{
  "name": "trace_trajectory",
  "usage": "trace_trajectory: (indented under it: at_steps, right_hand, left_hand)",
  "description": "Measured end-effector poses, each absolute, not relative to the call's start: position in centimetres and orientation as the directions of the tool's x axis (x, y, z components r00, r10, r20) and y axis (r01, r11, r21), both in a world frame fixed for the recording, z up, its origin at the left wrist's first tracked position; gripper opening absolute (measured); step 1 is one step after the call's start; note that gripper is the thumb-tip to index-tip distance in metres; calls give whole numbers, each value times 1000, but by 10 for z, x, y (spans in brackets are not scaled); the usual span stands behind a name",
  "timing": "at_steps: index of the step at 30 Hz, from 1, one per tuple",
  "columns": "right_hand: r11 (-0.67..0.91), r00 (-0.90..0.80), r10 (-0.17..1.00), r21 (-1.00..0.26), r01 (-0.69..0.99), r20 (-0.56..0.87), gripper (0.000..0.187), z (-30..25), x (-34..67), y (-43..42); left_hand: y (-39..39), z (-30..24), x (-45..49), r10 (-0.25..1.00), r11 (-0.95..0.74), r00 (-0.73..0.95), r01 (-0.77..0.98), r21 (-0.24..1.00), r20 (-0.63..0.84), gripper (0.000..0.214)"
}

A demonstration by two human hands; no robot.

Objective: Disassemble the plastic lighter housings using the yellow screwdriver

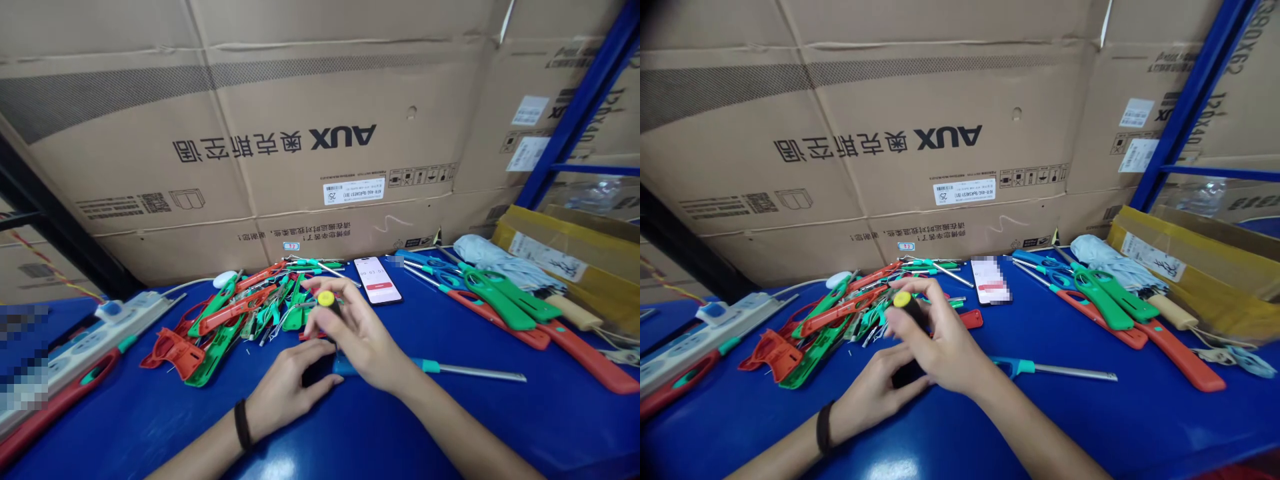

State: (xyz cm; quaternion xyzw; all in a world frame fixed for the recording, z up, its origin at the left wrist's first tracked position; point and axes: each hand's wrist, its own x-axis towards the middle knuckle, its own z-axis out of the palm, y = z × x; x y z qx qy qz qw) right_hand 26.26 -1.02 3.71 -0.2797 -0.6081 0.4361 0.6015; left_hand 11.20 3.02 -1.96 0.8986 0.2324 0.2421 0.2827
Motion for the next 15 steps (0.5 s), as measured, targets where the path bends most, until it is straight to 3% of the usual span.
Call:
trace_trajectory:
  at_steps: [2,5,8,10,12,15]
  right_hand:
    - [476,-73,862,-851,-223,501,26,35,262,-10]
    - [447,-63,882,-871,-202,467,19,34,263,-9]
    - [412,-94,899,-898,-153,429,29,34,265,-7]
    - [420,-83,894,-887,-191,441,17,34,265,-6]
    - [394,-71,902,-880,-264,425,20,32,264,-6]
    - [343,-3,935,-907,-245,355,19,29,263,-9]
  left_hand:
    - [31,-21,112,557,-732,775,286,619,300,19]
    - [32,-22,111,553,-736,772,278,618,312,29]
    - [31,-21,111,550,-741,770,272,614,322,35]
    - [31,-21,112,547,-743,775,276,610,317,35]
    - [33,-22,112,540,-743,783,270,612,310,36]
    - [37,-25,111,527,-747,793,261,611,305,41]
